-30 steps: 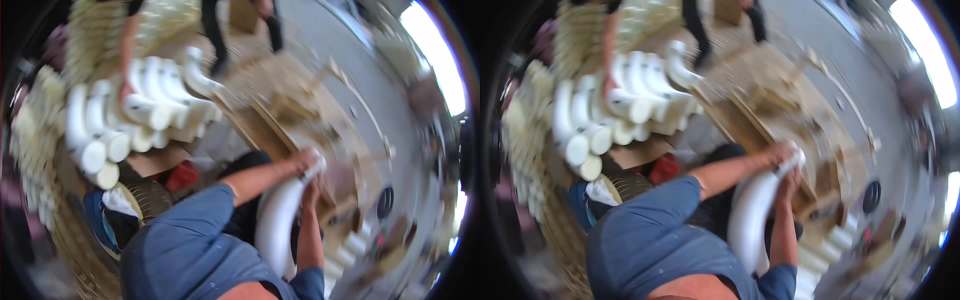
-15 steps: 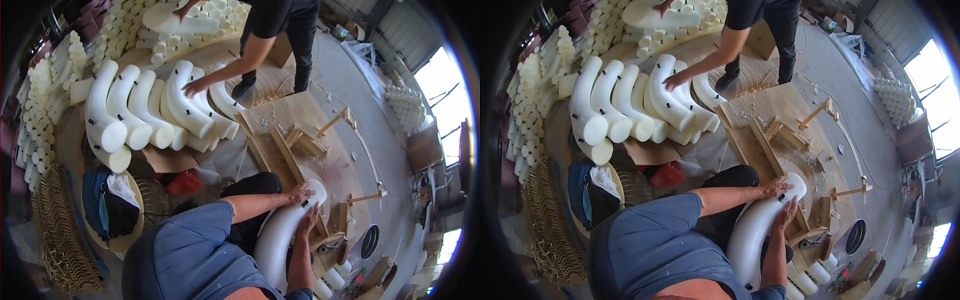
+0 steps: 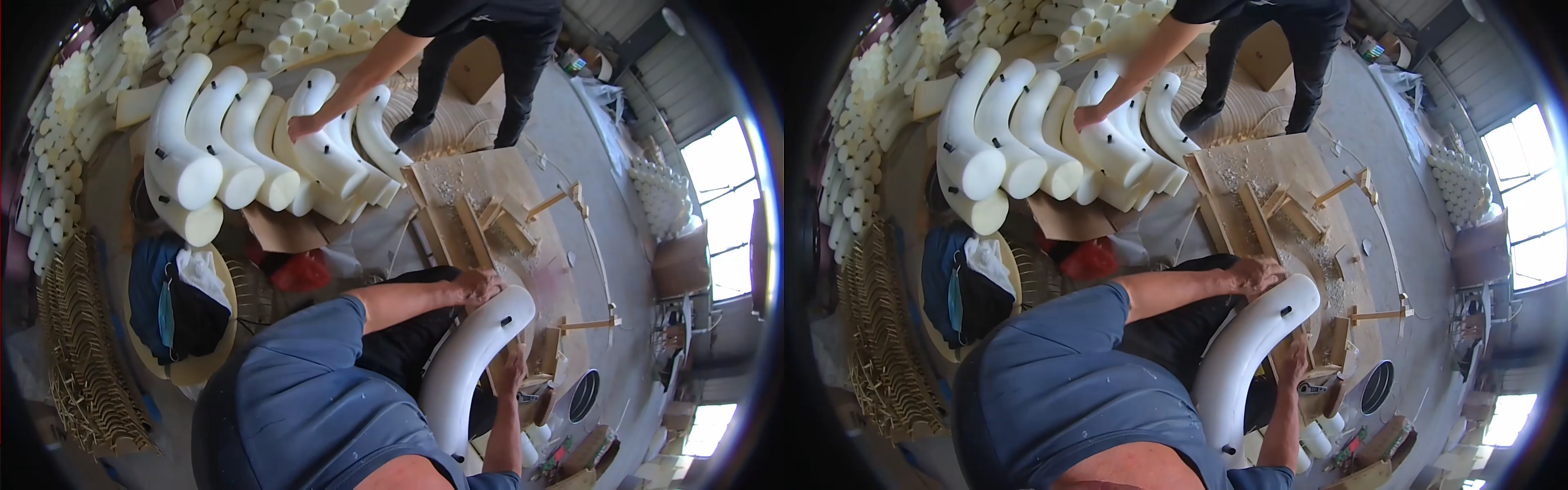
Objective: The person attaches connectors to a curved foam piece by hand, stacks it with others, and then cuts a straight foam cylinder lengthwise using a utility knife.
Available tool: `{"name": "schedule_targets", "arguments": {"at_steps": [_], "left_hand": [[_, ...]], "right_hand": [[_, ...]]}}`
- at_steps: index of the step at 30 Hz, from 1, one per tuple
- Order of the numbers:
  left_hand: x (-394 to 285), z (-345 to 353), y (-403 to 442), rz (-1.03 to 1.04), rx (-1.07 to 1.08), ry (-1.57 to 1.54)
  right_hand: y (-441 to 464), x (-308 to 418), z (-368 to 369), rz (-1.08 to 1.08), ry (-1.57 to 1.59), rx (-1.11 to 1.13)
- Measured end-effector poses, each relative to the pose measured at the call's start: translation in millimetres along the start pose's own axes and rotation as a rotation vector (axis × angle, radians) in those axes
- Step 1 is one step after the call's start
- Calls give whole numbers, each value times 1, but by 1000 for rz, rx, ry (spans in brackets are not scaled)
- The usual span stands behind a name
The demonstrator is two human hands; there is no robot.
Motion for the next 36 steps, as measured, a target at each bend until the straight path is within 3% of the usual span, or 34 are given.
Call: {"name": "schedule_targets", "arguments": {"at_steps": [2, 4, 5, 7, 13, 21, 36], "left_hand": [[8, -20, -19, -182, 167, 158], [5, -23, -45, 14, 309, 526], [-1, -26, -54, 30, 221, 560], [-1, -24, -50, 1, 253, 563], [3, -20, -44, -11, 227, 617], [1, -18, -44, -49, 225, 614], [-8, -20, -43, -61, 363, 679]], "right_hand": [[-28, -29, -16, 31, -322, 249], [-63, -43, -30, 192, -463, 424], [-76, -41, -34, 189, -457, 416], [-97, -39, -42, 163, -299, 226], [-115, -55, -33, 174, -336, -30], [-108, -61, -30, 114, -381, -149], [-111, -67, -32, 126, -327, -151]]}}
Point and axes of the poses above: each hand's wrist, its own y-axis towards the middle knuckle, its own z-axis out of the palm, x = y × z, the point moved 4 cm from there along y, towards the middle knuckle, and after that the axes turned 11 degrees about y, right-handed, at the moved point
